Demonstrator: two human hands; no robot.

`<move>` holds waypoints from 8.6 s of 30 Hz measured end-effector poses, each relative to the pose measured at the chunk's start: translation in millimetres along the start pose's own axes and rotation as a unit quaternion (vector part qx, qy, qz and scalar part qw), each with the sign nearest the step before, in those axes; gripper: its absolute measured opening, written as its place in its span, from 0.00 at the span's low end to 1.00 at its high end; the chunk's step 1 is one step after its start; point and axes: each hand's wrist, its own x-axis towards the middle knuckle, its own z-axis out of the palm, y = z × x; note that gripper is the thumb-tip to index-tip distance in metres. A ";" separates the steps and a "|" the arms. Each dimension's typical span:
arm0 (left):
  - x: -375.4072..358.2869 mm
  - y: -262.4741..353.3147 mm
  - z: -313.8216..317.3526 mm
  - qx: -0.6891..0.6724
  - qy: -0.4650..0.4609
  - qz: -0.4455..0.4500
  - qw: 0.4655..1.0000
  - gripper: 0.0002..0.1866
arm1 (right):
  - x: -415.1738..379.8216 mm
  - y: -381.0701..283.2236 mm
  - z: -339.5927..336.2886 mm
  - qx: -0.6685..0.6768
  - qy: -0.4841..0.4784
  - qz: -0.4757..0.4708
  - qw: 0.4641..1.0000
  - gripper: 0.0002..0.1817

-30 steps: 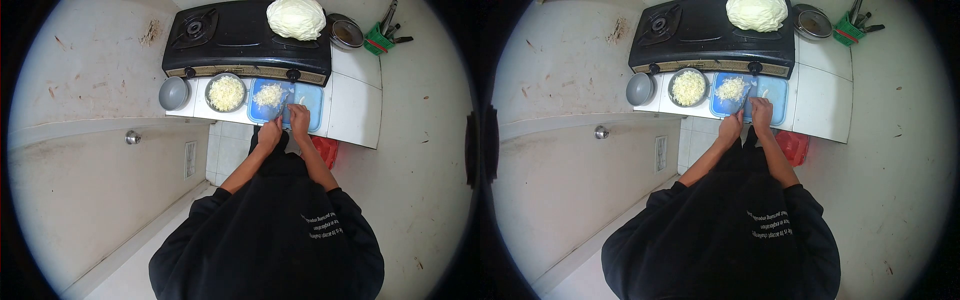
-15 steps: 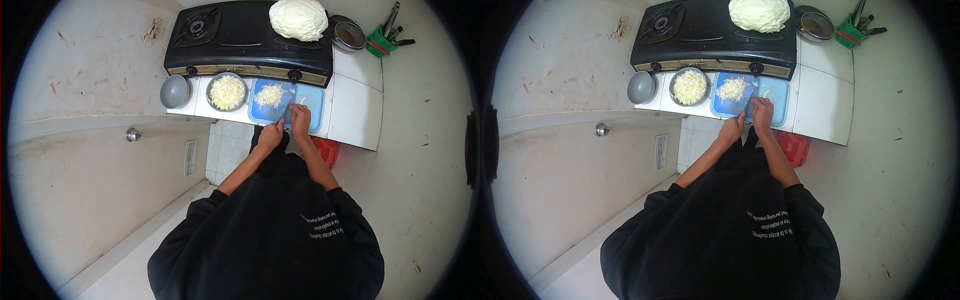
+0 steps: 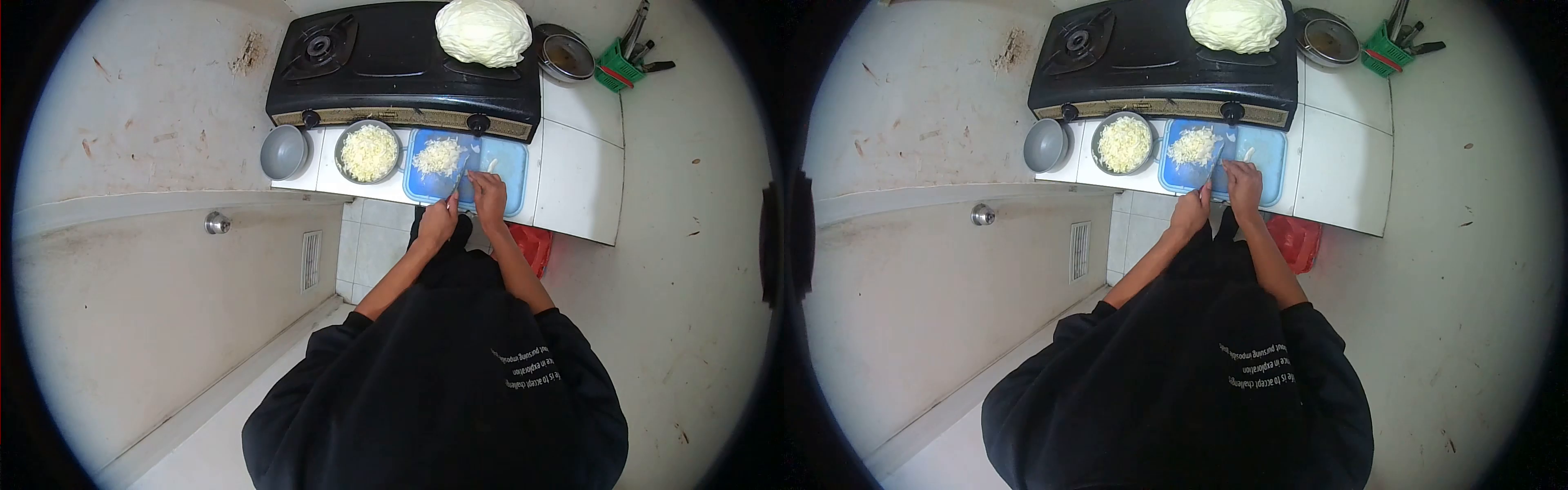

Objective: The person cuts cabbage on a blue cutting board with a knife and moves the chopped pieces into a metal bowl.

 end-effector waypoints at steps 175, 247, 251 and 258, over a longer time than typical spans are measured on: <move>-9.3 3.1 30.5 0.028 0.056 0.066 0.996 0.24 | -4.7 -4.4 10.4 -0.063 0.013 0.011 0.998 0.08; -10.9 3.5 19.5 0.064 0.053 0.065 0.994 0.26 | -2.0 -9.2 7.0 -0.088 0.011 0.025 0.996 0.05; -18.6 -3.1 18.2 0.050 0.071 0.051 0.995 0.25 | -1.4 -8.6 7.6 -0.088 0.017 0.025 0.996 0.05; -23.6 2.5 14.0 0.031 0.049 0.059 0.997 0.25 | -1.7 -8.6 8.0 -0.086 0.011 0.024 0.996 0.05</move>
